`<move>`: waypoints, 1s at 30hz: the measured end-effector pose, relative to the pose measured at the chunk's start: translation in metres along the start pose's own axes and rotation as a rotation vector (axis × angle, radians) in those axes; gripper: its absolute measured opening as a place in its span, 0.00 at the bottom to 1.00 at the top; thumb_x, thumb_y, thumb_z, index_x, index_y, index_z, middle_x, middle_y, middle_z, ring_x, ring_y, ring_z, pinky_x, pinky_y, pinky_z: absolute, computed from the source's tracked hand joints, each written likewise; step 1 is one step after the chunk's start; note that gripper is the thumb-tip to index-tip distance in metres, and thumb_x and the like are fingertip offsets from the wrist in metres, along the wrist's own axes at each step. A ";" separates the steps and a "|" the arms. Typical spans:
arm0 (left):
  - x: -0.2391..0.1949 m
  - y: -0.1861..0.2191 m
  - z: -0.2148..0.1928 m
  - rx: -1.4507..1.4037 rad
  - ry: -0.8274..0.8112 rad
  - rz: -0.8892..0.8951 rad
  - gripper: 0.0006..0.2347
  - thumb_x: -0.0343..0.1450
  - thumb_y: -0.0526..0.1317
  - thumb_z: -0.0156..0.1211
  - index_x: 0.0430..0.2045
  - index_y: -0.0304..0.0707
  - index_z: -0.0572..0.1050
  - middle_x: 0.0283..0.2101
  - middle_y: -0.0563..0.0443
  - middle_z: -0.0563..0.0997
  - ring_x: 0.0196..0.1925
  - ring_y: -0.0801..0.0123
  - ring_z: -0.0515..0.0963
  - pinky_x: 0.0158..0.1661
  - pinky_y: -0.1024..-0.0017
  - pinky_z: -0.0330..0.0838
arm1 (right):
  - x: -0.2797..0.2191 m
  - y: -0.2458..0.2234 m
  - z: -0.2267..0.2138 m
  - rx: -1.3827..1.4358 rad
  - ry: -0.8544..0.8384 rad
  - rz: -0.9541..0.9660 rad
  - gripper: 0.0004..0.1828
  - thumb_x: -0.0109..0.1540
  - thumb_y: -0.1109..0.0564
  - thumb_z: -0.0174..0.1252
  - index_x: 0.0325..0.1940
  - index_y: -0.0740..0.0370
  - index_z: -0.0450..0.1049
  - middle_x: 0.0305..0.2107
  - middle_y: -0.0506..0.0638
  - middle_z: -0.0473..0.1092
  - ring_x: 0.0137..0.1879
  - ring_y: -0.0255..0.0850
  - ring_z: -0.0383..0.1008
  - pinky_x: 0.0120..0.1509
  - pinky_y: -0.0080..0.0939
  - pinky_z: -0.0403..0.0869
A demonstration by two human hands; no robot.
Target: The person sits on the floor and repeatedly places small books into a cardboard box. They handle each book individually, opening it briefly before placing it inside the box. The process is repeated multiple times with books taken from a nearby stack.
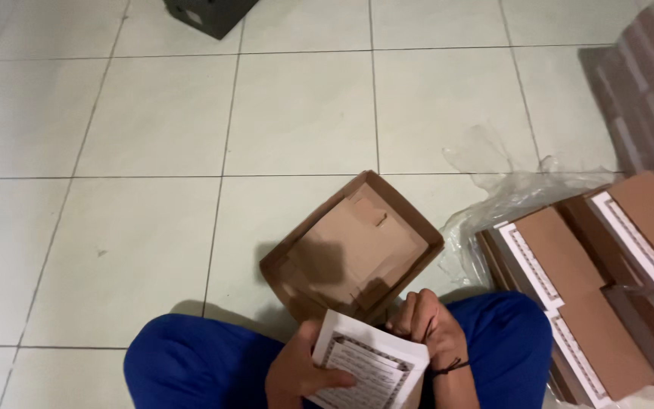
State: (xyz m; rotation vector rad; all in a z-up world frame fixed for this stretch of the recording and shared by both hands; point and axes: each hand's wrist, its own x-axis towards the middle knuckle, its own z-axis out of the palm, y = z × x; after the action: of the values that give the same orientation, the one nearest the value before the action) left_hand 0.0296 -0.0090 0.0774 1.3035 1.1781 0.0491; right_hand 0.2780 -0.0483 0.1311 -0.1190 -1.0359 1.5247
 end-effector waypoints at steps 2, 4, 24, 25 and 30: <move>-0.007 0.006 0.009 -0.127 -0.072 0.160 0.35 0.46 0.50 0.85 0.47 0.42 0.79 0.38 0.58 0.84 0.40 0.80 0.82 0.41 0.77 0.78 | -0.007 0.007 0.005 0.078 0.177 -0.158 0.34 0.58 0.55 0.71 0.10 0.66 0.55 0.08 0.53 0.38 0.15 0.47 0.31 0.26 0.48 0.39; 0.010 -0.022 0.014 -0.076 0.024 0.133 0.40 0.44 0.52 0.86 0.52 0.44 0.75 0.42 0.58 0.85 0.42 0.78 0.83 0.44 0.76 0.79 | -0.013 0.003 -0.005 -0.016 0.228 -0.121 0.36 0.58 0.55 0.70 0.11 0.62 0.49 0.10 0.51 0.38 0.16 0.45 0.32 0.27 0.48 0.39; -0.039 0.024 -0.037 -0.051 -0.171 0.407 0.31 0.53 0.54 0.80 0.48 0.42 0.79 0.43 0.58 0.85 0.46 0.80 0.82 0.46 0.76 0.77 | -0.011 0.032 0.003 0.109 0.090 0.006 0.26 0.57 0.53 0.70 0.14 0.73 0.69 0.07 0.57 0.44 0.15 0.48 0.37 0.27 0.51 0.44; -0.045 0.031 -0.038 0.046 -0.046 0.403 0.27 0.53 0.55 0.77 0.44 0.47 0.82 0.41 0.58 0.87 0.45 0.76 0.82 0.46 0.74 0.74 | -0.014 0.030 -0.001 -0.069 0.254 0.028 0.25 0.54 0.55 0.71 0.13 0.70 0.67 0.09 0.53 0.49 0.19 0.46 0.45 0.28 0.48 0.48; -0.033 0.033 -0.032 0.121 0.274 0.352 0.12 0.56 0.49 0.79 0.31 0.56 0.89 0.26 0.66 0.90 0.24 0.78 0.78 0.32 0.77 0.73 | -0.026 0.035 -0.023 -0.953 0.653 0.088 0.09 0.56 0.56 0.70 0.37 0.63 0.84 0.50 0.56 0.76 0.61 0.46 0.74 0.65 0.42 0.69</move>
State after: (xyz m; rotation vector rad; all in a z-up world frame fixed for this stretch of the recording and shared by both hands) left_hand 0.0107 0.0043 0.1288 1.6381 1.1799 0.4298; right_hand 0.2729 -0.0536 0.0822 -1.2475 -1.1225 0.8339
